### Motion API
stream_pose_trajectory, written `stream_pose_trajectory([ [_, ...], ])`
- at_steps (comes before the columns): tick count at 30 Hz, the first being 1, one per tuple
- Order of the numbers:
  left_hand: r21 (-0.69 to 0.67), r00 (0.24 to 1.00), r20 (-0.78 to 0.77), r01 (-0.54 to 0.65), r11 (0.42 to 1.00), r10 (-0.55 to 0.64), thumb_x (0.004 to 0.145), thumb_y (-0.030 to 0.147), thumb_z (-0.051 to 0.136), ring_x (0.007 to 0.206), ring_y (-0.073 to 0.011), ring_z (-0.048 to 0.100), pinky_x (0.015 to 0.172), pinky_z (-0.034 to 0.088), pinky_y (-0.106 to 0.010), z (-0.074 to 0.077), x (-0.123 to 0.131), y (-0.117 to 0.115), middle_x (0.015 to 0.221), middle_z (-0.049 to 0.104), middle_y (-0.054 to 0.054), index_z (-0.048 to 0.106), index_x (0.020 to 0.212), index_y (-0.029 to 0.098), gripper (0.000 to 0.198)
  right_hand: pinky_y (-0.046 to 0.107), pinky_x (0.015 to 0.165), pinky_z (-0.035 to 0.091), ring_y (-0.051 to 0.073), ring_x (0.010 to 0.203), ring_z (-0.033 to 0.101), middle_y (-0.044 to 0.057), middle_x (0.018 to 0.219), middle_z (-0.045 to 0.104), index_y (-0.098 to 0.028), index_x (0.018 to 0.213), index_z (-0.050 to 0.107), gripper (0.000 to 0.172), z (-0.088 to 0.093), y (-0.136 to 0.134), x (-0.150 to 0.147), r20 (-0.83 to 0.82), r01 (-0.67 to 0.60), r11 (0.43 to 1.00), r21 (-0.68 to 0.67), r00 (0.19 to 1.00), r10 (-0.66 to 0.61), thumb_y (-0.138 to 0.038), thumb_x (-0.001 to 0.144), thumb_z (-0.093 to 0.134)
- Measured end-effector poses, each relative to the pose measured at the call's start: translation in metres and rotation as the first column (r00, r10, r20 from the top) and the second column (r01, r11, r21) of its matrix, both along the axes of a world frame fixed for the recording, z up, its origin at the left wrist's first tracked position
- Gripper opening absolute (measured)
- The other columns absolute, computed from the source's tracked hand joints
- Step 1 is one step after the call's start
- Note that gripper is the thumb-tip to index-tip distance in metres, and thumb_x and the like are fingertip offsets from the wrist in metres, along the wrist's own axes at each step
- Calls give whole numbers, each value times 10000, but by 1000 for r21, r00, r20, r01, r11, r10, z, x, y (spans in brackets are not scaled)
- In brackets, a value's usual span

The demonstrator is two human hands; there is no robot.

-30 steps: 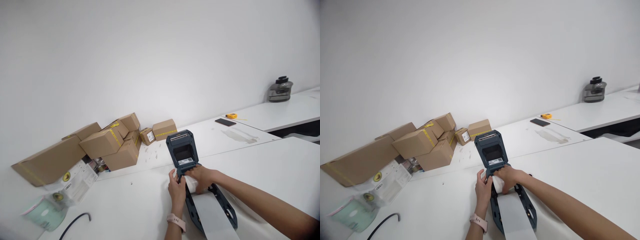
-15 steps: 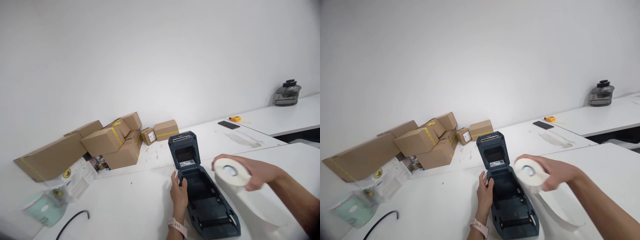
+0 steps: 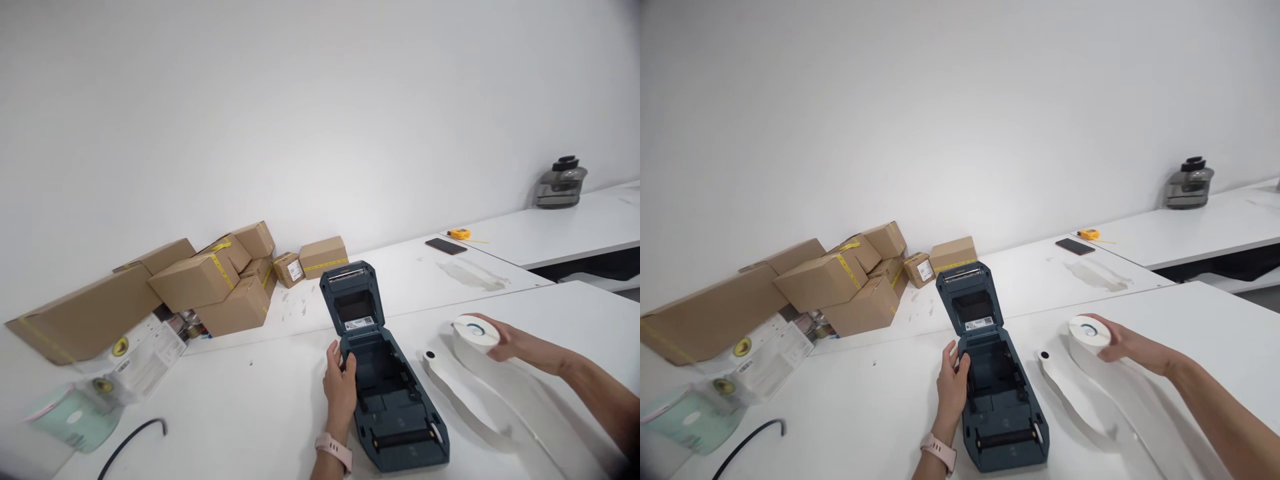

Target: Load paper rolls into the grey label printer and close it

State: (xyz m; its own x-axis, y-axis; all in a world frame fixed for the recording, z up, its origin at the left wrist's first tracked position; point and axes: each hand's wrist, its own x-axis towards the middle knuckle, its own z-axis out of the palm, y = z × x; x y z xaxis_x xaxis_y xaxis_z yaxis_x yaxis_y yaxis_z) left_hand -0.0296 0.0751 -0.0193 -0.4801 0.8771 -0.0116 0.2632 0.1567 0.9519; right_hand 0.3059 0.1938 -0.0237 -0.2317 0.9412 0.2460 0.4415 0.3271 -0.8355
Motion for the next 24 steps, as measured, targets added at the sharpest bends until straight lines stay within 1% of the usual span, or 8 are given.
stream_pose_trajectory([
  [3, 15, 1000, 5, 5, 1000, -5, 886, 485, 556, 1322, -224, 528, 1080, 404, -325, -3, -1, 2, 1467, 535, -98, 459, 1379, 242, 557, 337, 636, 491, 289, 866, 684, 158, 1039, 711, -231, 1221, 593, 585, -2, 14, -10, -216, -245, 957, -156, 954, 209, -349, 656, 499],
  [6, 27, 1000, 3, 15, 1000, -15, 896, 469, 545, 1328, -219, 522, 1092, 399, -327, -5, -2, 3, 1455, 548, -92, 491, 1349, 235, 513, 326, 716, 512, 289, 977, 686, 158, 1141, 703, -236, 1246, 609, 556, -2, 27, -7, -280, -329, 930, -164, 919, 276, -332, 702, 542],
  [11, 24, 1000, -2, 24, 999, -24, 905, 459, 526, 1365, -230, 482, 1109, 387, -333, -7, -3, 5, 1478, 520, -104, 499, 1355, 207, 516, 364, 923, 512, 345, 1315, 530, 149, 1487, 505, -301, 1367, 569, 648, 25, 24, 21, -158, -172, 970, -174, 977, 145, -349, 731, 682],
  [15, 19, 999, 3, 37, 999, -37, 923, 484, 493, 1374, -224, 469, 1116, 380, -328, -7, -3, 5, 1508, 486, -91, 473, 1390, 215, 539, 373, 1014, 493, 307, 1222, 615, 96, 1332, 658, -282, 1161, 707, 375, 37, -24, 7, -90, -83, 994, -75, 993, 76, -476, 878, 556],
  [16, 18, 999, 4, 40, 999, -40, 926, 490, 487, 1377, -221, 465, 1118, 377, -326, -7, -3, 4, 1514, 478, -85, 469, 1396, 220, 542, 406, 1013, 500, 320, 1190, 634, 98, 1310, 672, -266, 1151, 710, 393, 32, -37, -4, -32, -97, 993, -63, 995, 95, -487, 897, 508],
  [19, 13, 999, 3, 45, 999, -45, 925, 483, 493, 1367, -218, 478, 1118, 373, -315, -6, -4, 3, 1509, 484, -86, 474, 1394, 215, 540, 485, 1046, 471, 342, 1234, 602, 96, 1338, 653, -260, 1272, 619, 463, 2, -61, -39, 122, 32, 999, -27, 992, -29, -423, 890, 414],
  [21, 10, 999, -3, 46, 999, -46, 918, 475, 504, 1353, -222, 493, 1110, 382, -315, -6, -5, 3, 1494, 502, -92, 483, 1388, 210, 540, 488, 1066, 455, 330, 1292, 559, 117, 1391, 609, -226, 1379, 502, 552, -19, -59, -55, 167, 68, 996, -55, 984, -58, -363, 854, 400],
  [24, 19, 999, -19, 42, 999, -42, 907, 464, 519, 1340, -230, 508, 1095, 398, -323, -8, -6, 4, 1471, 529, -94, 499, 1375, 213, 532, 437, 1068, 466, 291, 1345, 511, 150, 1459, 538, -169, 1455, 372, 667, -38, -41, -67, 165, 21, 996, -89, 986, -6, -314, 805, 411],
])
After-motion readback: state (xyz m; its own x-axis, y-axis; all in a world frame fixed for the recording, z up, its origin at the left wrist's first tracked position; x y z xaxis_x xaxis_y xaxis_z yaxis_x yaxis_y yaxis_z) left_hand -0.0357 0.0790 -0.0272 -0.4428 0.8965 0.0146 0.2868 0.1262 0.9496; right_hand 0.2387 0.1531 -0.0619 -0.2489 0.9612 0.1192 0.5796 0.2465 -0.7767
